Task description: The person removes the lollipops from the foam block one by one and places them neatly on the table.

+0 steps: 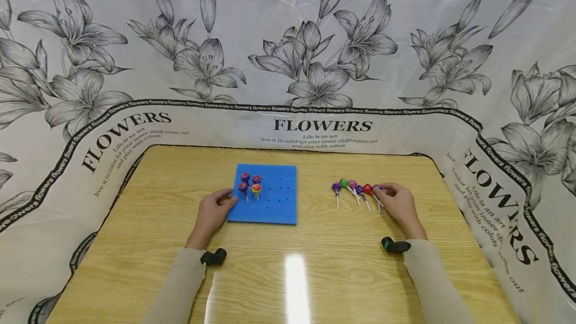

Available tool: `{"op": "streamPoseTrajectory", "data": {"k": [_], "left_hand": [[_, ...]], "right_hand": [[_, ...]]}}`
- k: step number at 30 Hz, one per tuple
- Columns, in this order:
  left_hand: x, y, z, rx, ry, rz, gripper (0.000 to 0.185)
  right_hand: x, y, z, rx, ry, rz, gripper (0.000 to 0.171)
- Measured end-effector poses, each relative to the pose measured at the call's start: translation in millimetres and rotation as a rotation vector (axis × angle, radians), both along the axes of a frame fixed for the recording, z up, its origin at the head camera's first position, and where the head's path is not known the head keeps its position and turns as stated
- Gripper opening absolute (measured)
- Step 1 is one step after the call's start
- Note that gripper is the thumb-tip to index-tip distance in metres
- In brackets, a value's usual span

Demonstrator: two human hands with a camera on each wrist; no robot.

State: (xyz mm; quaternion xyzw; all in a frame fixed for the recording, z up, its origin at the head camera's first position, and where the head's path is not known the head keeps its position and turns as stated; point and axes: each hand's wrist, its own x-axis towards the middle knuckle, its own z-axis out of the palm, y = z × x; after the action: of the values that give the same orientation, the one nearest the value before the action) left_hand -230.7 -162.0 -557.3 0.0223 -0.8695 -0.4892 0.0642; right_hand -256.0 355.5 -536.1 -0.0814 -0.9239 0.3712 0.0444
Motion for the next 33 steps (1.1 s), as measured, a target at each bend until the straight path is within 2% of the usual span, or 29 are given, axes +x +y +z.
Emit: {"op": "streamPoseTrajectory", "data": {"k": [6,20,33], "left_hand": [[0.0,-0.1,0.2,-0.003,0.002,0.0,0.038],[0.3,-0.2,-0.3,0.009,0.007,-0.005,0.037],[0.1,-0.7,2.5,-0.003,-0.003,-0.003,0.038]], "right_hand": [[0.3,-0.8,2.3,0.012,0.015,0.004,0.051],[-2.5,1.7,1.6,0.046,-0.026,0.007,0.052],[-1.4,1.8,3.4,0.051,0.008,0.047,0.048]]}}
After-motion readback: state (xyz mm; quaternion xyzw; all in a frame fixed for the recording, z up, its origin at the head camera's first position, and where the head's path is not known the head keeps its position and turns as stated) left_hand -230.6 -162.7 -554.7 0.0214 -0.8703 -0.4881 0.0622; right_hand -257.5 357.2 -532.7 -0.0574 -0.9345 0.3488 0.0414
